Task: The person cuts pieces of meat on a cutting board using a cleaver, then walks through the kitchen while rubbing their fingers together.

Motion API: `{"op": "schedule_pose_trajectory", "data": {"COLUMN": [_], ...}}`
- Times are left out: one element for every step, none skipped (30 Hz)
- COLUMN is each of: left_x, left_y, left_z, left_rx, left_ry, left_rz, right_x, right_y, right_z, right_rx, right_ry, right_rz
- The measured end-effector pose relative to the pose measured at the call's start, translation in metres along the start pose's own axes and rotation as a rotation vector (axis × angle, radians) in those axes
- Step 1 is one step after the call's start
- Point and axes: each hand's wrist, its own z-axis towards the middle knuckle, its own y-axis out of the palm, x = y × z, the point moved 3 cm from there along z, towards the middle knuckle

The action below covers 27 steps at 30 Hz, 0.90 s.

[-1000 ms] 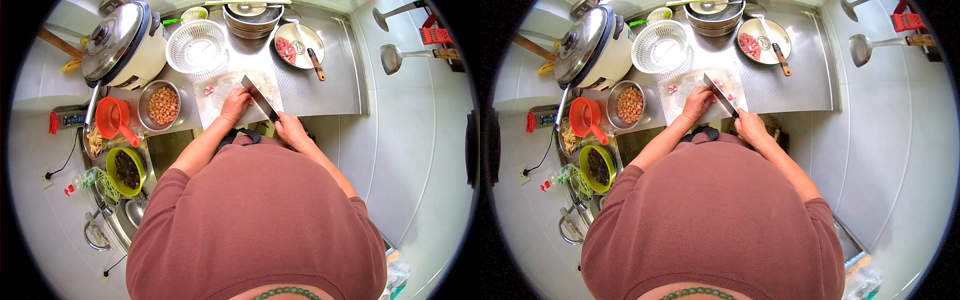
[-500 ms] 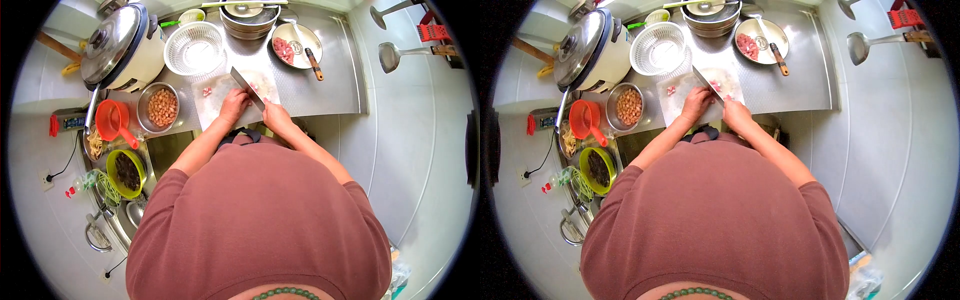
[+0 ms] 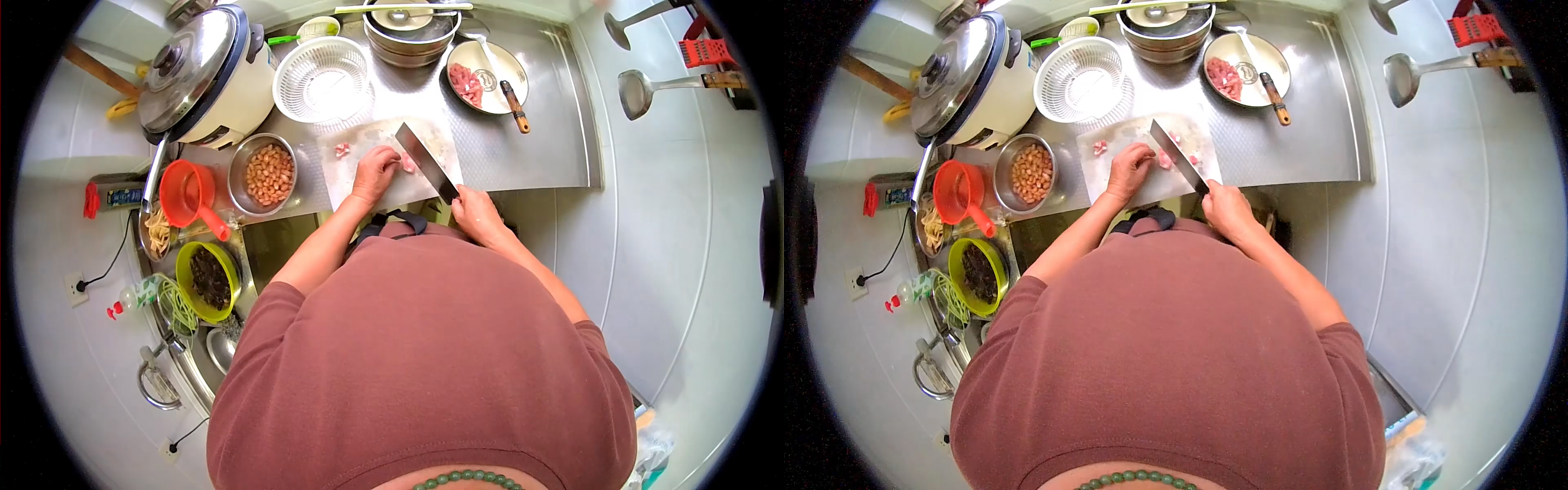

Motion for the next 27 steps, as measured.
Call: {"op": "schedule_pose_trajectory", "data": {"left_x": [0.001,0.002,0.002,0.002,0.002,0.000,-0.001,-0.003,-0.004,-0.004,-0.005,-0.005,-0.006,-0.006,-0.006,-0.006,-0.006,-0.007,-0.009,-0.011,-0.011,-0.011,-0.011,-0.012,-0.012,-0.012,-0.013], "left_y": [0.000,0.002,0.004,0.007,0.009,0.013,0.015,0.018,0.019,0.021,0.022,0.022,0.023,0.023,0.024,0.024,0.025,0.026,0.026,0.026,0.027,0.027,0.027,0.027,0.028,0.029,0.029], "left_z": [0.000,0.000,0.002,0.002,0.002,0.001,-0.001,-0.002,-0.002,-0.002,-0.002,-0.003,-0.003,-0.003,-0.003,-0.004,-0.004,-0.004,-0.004,-0.005,-0.005,-0.005,-0.004,-0.004,-0.005,-0.004,-0.003], "left_rx": [-0.006,-0.016,-0.026,-0.034,-0.030,-0.026,-0.022,-0.020,-0.018,-0.016,-0.025,-0.033,-0.041,-0.025,-0.011,0.004,0.008,0.012,0.015,0.012,0.008,0.005,0.007,0.007,0.006,0.003,0.001], "left_ry": [0.032,0.074,0.115,0.157,0.162,0.165,0.168,0.159,0.150,0.141,0.141,0.140,0.139,0.147,0.154,0.161,0.159,0.158,0.156,0.161,0.168,0.176,0.175,0.175,0.177,0.175,0.173], "left_rz": [0.012,0.015,0.018,0.021,0.043,0.065,0.086,0.092,0.096,0.099,0.107,0.114,0.122,0.125,0.128,0.130,0.133,0.135,0.139,0.146,0.153,0.159,0.154,0.151,0.144,0.143,0.143], "right_x": [-0.001,-0.001,0.000,0.001,0.002,0.002,0.002,0.002,0.003,0.003,0.003,0.001,-0.001,-0.004,-0.007,-0.011,-0.013,-0.014,-0.015,-0.016,-0.016,-0.016,-0.016,-0.020,-0.021,-0.022,-0.021], "right_y": [0.000,0.001,0.002,0.005,0.008,0.009,0.010,0.011,0.012,0.013,0.013,0.013,0.012,0.011,0.011,0.011,0.011,0.012,0.014,0.015,0.020,0.026,0.031,0.030,0.032,0.033,0.033], "right_z": [-0.001,-0.002,-0.002,-0.002,-0.002,-0.002,-0.002,-0.003,-0.003,-0.003,-0.003,-0.004,-0.005,-0.005,-0.005,-0.005,-0.005,-0.003,0.001,0.005,0.010,0.018,0.025,0.028,0.031,0.034,0.036], "right_rx": [-0.004,-0.008,-0.012,-0.016,-0.021,-0.024,-0.027,-0.030,-0.029,-0.028,-0.027,-0.034,-0.041,-0.049,-0.061,-0.074,-0.086,-0.086,-0.086,-0.085,-0.067,-0.046,-0.024,-0.021,-0.007,0.011,0.030], "right_ry": [-0.009,-0.020,-0.019,-0.019,-0.020,-0.011,-0.001,0.009,0.006,0.003,0.000,0.008,0.015,0.022,0.034,0.047,0.059,0.047,0.034,0.023,0.016,0.008,-0.002,-0.016,-0.020,-0.025,-0.031], "right_rz": [-0.003,-0.007,-0.009,-0.011,-0.014,-0.008,-0.002,0.005,-0.002,-0.009,-0.016,-0.032,-0.049,-0.065,-0.080,-0.095,-0.110,-0.124,-0.136,-0.147,-0.147,-0.148,-0.149,-0.141,-0.139,-0.140,-0.142]}}
